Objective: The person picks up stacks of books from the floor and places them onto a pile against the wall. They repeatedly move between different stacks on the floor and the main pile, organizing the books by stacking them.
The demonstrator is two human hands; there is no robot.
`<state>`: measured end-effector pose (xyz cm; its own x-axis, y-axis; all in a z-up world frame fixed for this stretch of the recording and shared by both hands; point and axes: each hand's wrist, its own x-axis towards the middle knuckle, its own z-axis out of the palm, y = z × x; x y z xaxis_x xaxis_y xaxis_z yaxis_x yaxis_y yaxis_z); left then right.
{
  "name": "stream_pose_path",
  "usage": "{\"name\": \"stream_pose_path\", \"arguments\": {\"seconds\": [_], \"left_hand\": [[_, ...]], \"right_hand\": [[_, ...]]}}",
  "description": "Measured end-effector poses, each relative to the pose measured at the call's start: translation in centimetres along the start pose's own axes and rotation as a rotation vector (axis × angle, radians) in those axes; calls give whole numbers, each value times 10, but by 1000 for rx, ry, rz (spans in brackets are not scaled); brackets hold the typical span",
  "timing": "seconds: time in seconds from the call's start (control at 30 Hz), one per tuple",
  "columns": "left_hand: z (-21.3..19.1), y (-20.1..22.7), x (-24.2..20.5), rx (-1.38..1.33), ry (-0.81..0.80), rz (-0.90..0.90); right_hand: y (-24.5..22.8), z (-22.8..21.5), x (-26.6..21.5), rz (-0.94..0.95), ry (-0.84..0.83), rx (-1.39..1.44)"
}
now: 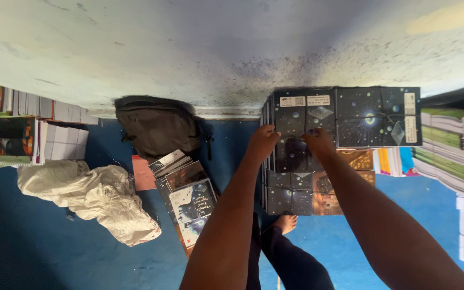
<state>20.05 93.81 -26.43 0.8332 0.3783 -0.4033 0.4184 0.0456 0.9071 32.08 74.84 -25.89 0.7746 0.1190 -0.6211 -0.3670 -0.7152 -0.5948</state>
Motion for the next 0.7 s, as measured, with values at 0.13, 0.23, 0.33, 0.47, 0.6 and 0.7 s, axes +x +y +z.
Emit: {"name": "stream_pose_path", "arguments": {"seconds": [0.13,0.23,0.33,0.47,0.6,0.7], "left_hand": [[4,-9,6,-24,-8,-21],[9,-9,6,-1,-21,-28],[8,-4,5,27,-27,-13],[7,-7,-2,83,-26,-30],[15,-47,-4,38,-30,-41],[23,-82,-11,2,65,171]], "right_hand": [[-5,6,3,35,-2,-8],[-12,5,-1,99,-19,22],[-18,3,7,141,-90,-31],[-13,10,13,156,-34,16],[0,18,24,119,37,-31],[2,10,34,225,-175,238]]}}
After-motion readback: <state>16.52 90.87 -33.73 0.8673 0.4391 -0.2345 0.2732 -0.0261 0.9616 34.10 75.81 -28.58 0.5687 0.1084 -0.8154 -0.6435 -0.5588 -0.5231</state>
